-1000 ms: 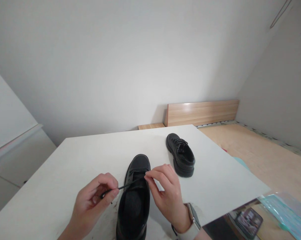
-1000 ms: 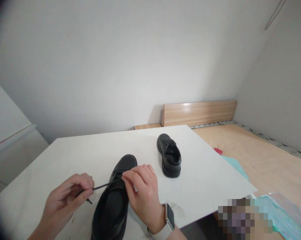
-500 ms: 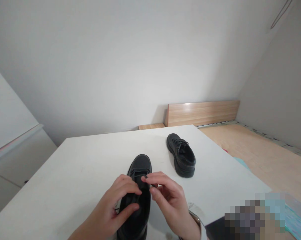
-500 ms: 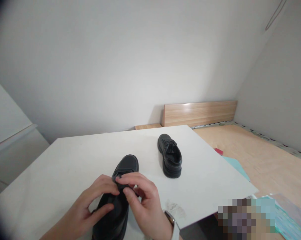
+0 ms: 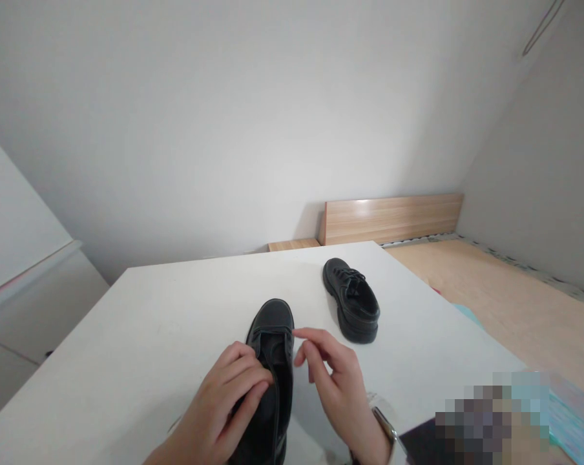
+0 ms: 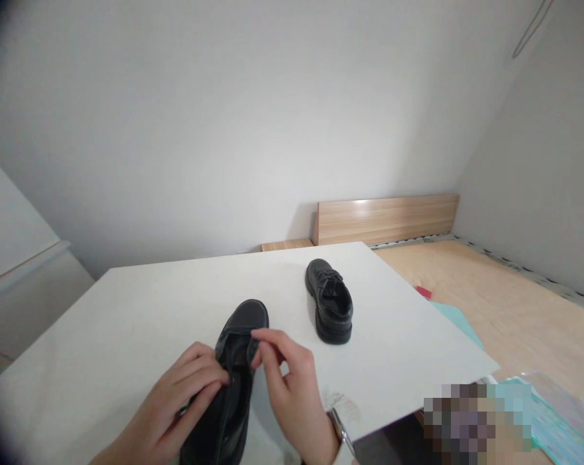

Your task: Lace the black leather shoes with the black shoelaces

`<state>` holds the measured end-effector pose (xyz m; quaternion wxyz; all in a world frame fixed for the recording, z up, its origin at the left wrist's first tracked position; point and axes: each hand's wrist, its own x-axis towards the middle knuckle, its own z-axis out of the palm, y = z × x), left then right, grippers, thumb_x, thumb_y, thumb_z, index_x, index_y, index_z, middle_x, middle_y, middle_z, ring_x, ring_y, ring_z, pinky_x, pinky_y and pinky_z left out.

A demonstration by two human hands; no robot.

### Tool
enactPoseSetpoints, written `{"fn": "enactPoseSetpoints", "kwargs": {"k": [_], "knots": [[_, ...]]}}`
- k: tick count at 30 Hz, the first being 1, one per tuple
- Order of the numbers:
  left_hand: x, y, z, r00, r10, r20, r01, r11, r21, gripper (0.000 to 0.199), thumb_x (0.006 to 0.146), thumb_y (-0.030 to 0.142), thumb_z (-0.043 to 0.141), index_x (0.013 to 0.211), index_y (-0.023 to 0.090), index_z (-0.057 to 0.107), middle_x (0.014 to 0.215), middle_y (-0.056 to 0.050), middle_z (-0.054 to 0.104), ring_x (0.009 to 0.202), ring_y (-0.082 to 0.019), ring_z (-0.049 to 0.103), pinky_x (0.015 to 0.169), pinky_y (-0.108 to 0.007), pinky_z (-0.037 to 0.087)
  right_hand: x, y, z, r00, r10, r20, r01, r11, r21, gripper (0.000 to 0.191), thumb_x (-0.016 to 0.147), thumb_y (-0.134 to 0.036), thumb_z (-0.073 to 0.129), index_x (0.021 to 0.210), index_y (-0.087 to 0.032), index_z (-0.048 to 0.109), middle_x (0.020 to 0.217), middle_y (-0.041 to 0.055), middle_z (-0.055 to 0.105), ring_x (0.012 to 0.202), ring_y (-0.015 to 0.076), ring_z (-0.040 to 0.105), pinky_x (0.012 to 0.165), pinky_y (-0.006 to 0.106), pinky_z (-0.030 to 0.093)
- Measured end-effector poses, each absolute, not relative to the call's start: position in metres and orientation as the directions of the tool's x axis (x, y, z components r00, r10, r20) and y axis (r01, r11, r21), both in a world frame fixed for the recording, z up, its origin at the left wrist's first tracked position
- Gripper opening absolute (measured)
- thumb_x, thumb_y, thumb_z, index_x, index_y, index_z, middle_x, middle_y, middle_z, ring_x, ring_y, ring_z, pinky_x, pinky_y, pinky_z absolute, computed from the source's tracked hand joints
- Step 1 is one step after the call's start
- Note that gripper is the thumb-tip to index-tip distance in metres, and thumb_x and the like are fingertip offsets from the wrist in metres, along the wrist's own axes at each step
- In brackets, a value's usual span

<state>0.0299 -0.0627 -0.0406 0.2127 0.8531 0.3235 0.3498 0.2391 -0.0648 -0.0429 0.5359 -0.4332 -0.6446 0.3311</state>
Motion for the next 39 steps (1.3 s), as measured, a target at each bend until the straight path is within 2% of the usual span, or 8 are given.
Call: {"fn": "enactPoseSetpoints", "kwargs": {"k": [4, 8, 15, 19, 25, 30, 35, 39], "knots": [[0.032, -0.064, -0.045, 0.508, 0.710, 0.487, 0.367, -0.690, 0.624, 0.019, 0.096, 0.015, 0.048, 0.098, 0.022, 0.066, 0.086, -0.007, 0.069, 0.087, -0.023, 0.059, 0.080, -0.036, 0.052, 0.233, -0.043, -0.071, -0.059, 0.967, 0.249, 0.209, 0.256, -0.944, 0.022, 0.094, -0.033, 0.056, 0.108, -0.020, 0.068, 0.100, 0.0079, 0.062, 0.080, 0.0168, 0.063, 0.060, 0.026, 0.054], [0.031, -0.065, -0.045, 0.489, 0.724, 0.486, 0.289, -0.660, 0.693, 0.018, 0.097, 0.017, 0.050, 0.090, 0.023, 0.066, 0.079, -0.004, 0.067, 0.081, -0.020, 0.060, 0.078, -0.033, 0.051, 0.227, -0.036, -0.077, -0.078, 0.968, 0.239, 0.142, 0.248, -0.958, 0.020, 0.093, -0.031, 0.056, 0.105, -0.020, 0.067, 0.099, 0.0065, 0.061, 0.084, 0.0169, 0.061, 0.066, 0.027, 0.055], [0.020, -0.047, -0.054, 0.015, 0.908, 0.420, 0.445, -0.382, 0.810, 0.016, 0.093, 0.035, 0.059, 0.093, 0.022, 0.069, 0.085, -0.003, 0.069, 0.079, -0.018, 0.067, 0.072, -0.027, 0.053, 0.218, -0.022, -0.075, -0.087, 0.966, 0.242, 0.146, 0.253, -0.957, 0.011, 0.089, -0.023, 0.059, 0.093, -0.019, 0.068, 0.091, 0.0039, 0.064, 0.077, 0.0152, 0.060, 0.063, 0.026, 0.049], [0.017, -0.038, -0.057, 0.091, 0.912, 0.399, 0.469, -0.393, 0.791, 0.016, 0.088, 0.036, 0.064, 0.091, 0.022, 0.073, 0.090, -0.004, 0.071, 0.081, -0.019, 0.068, 0.074, -0.027, 0.055, 0.215, -0.017, -0.075, -0.084, 0.971, 0.223, 0.177, 0.235, -0.956, 0.007, 0.090, -0.021, 0.057, 0.089, -0.018, 0.064, 0.083, 0.0026, 0.063, 0.075, 0.0159, 0.060, 0.063, 0.027, 0.048], [0.013, -0.039, -0.058, 0.127, 0.925, 0.358, 0.420, -0.377, 0.826, 0.017, 0.088, 0.036, 0.066, 0.084, 0.022, 0.073, 0.086, -0.004, 0.070, 0.079, -0.018, 0.068, 0.070, -0.025, 0.055, 0.210, -0.021, -0.072, -0.104, 0.924, 0.367, 0.327, 0.381, -0.865, 0.012, 0.096, -0.018, 0.044, 0.093, -0.018, 0.056, 0.089, 0.0053, 0.059, 0.084, 0.0183, 0.057, 0.078, 0.033, 0.048], [0.016, -0.037, -0.063, 0.042, 0.933, 0.358, 0.445, -0.338, 0.830, 0.024, 0.087, 0.038, 0.064, 0.104, 0.022, 0.071, 0.092, -0.005, 0.071, 0.082, -0.019, 0.069, 0.075, -0.029, 0.057, 0.206, -0.021, -0.068, -0.154, 0.913, 0.378, 0.377, 0.408, -0.831, 0.013, 0.098, -0.020, 0.037, 0.096, -0.019, 0.050, 0.092, 0.0065, 0.055, 0.087, 0.0209, 0.053, 0.081, 0.037, 0.045], [0.015, -0.034, -0.066, 0.073, 0.934, 0.350, 0.479, -0.340, 0.809, 0.024, 0.089, 0.041, 0.060, 0.098, 0.023, 0.073, 0.095, -0.006, 0.071, 0.086, -0.021, 0.069, 0.077, -0.031, 0.056, 0.207, -0.015, -0.065, -0.139, 0.942, 0.306, 0.133, 0.324, -0.937, 0.007, 0.095, -0.026, 0.047, 0.093, -0.020, 0.049, 0.087, 0.0033, 0.053, 0.081, 0.0183, 0.052, 0.076, 0.033, 0.043], [0.011, -0.031, -0.068, 0.056, 0.960, 0.276, 0.485, -0.267, 0.833, 0.025, 0.089, 0.042, 0.058, 0.095, 0.022, 0.072, 0.091, -0.005, 0.071, 0.083, -0.021, 0.069, 0.076, -0.033, 0.055, 0.215, -0.012, -0.058, -0.245, 0.944, 0.219, -0.120, 0.195, -0.973, 0.022, 0.085, -0.028, 0.065, 0.102, -0.020, 0.053, 0.094, 0.0031, 0.059, 0.089, 0.0174, 0.057, 0.085, 0.033, 0.043]]}}
